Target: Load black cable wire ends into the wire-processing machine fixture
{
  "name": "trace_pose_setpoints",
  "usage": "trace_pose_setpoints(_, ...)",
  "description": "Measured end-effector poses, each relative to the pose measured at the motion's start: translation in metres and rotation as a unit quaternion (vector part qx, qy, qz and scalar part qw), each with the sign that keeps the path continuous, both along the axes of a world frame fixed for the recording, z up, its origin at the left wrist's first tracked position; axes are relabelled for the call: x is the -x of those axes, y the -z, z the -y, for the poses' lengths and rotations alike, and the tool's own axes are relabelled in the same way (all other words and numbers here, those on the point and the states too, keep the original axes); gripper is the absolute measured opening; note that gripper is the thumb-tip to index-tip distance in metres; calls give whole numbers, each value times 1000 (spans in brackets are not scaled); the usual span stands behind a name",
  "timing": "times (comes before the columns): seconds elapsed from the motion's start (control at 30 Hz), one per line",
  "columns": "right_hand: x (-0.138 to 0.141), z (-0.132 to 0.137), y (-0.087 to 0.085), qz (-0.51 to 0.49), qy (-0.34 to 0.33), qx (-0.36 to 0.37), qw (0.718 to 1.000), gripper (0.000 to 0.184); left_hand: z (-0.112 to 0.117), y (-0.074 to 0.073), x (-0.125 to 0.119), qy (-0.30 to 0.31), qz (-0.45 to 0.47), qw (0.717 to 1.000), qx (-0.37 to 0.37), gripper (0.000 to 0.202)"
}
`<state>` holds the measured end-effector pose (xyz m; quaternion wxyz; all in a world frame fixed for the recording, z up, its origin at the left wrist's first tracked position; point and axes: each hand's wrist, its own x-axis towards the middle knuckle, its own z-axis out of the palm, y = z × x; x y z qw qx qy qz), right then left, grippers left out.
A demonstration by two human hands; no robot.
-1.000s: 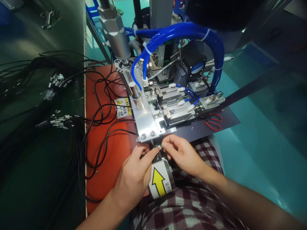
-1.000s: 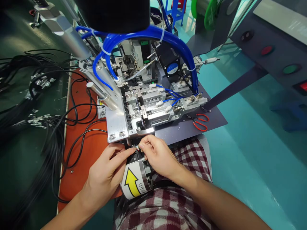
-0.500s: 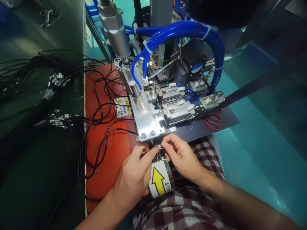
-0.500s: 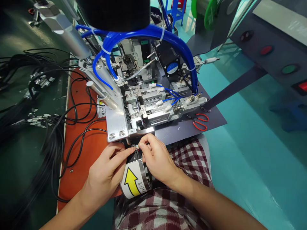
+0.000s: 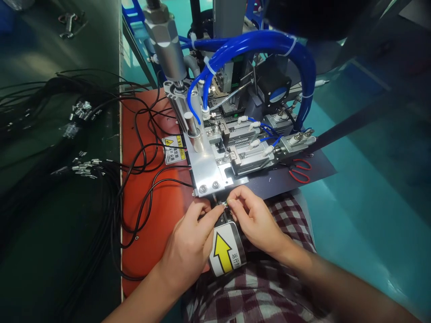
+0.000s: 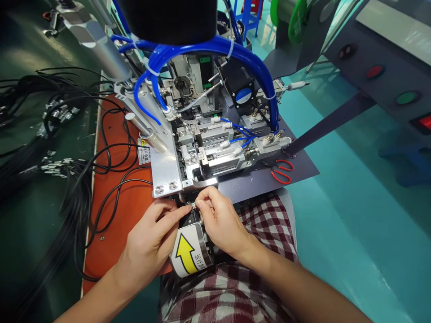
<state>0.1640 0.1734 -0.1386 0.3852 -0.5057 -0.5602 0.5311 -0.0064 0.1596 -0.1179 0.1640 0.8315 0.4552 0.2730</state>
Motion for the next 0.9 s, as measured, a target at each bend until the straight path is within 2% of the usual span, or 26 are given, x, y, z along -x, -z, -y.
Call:
trace_pose_setpoints(0.67,-4,0,4,44,-10,-35,998,11,1,0,0,5,-2,1000,4,30)
trace_pose_setpoints(0.9,-3,1,2,81,-4,-75,994,13,1,0,0,8,-18,1000,9,31)
